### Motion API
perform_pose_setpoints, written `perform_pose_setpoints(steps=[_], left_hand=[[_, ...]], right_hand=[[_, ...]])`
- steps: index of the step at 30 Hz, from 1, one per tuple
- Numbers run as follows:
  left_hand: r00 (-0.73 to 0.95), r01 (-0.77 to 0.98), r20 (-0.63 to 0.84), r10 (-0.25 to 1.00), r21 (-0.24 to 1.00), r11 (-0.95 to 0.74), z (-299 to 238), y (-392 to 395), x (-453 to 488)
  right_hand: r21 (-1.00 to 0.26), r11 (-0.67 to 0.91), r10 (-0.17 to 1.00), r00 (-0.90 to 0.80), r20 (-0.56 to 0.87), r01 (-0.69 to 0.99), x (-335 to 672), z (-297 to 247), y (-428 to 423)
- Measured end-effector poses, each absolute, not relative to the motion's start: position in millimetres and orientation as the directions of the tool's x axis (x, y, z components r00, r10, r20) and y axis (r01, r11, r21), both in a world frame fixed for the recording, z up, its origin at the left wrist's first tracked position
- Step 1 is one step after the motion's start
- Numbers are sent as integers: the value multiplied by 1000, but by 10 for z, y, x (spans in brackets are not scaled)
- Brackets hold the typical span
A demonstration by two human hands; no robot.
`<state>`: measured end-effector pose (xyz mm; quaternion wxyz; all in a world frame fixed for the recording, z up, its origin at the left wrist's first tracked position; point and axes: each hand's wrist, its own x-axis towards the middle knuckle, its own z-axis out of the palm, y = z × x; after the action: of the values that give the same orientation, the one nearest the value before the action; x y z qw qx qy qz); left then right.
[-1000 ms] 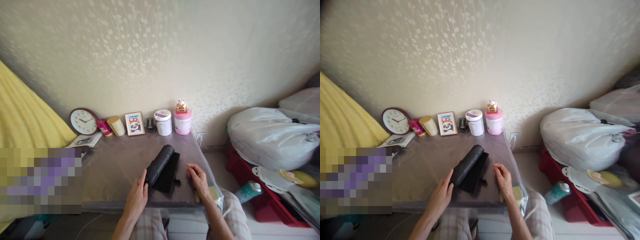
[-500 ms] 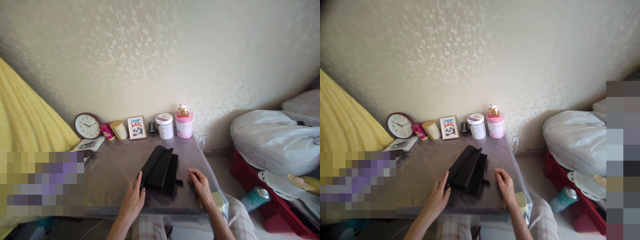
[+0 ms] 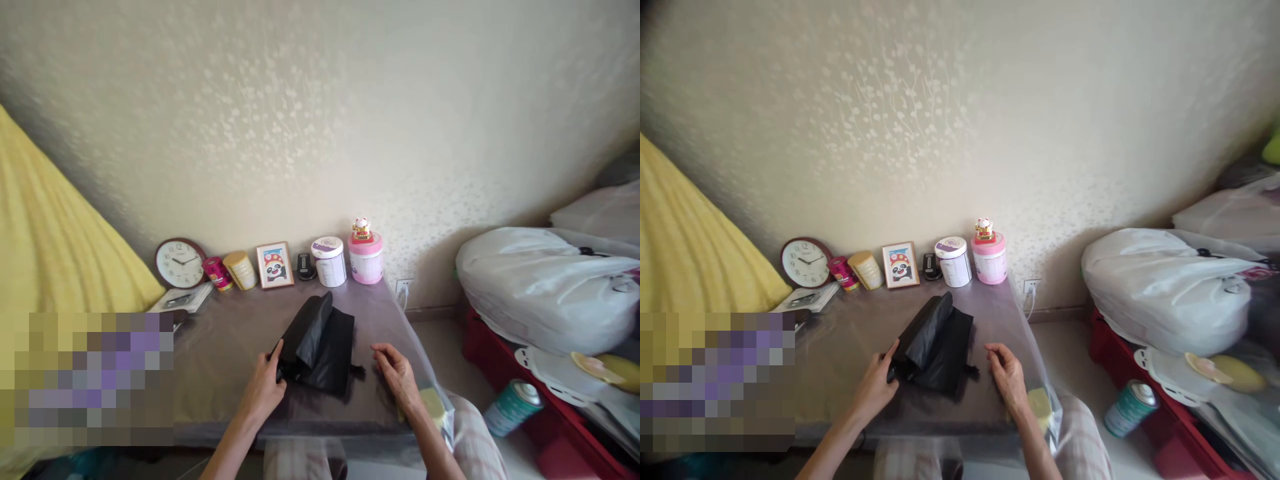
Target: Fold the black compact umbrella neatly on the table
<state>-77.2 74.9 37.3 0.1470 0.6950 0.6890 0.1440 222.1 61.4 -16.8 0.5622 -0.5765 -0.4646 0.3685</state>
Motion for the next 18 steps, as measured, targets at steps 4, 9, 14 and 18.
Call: perform_pose_setpoints(steps=[4, 9, 14, 18], left_hand=[[-15, 788, -33, 999, 615, 32, 522, 766, -809], [87, 499, -210, 974, 855, 140, 671, 554, -774], [159, 438, -124, 979, 898, 42, 770, 422, -650], [102, 689, 252, 962, 680, -251, 865, 429, -517]], right_hand=[[-986, 112, 950, 277, 144, 127, 2229, -180, 632], [-981, 151, 943, 279, 179, 119, 2220, -151, 635], [-979, 186, 937, 285, 202, 82, 2212, -115, 614], [-975, 214, 938, 265, 223, 63, 2238, -51, 588]])
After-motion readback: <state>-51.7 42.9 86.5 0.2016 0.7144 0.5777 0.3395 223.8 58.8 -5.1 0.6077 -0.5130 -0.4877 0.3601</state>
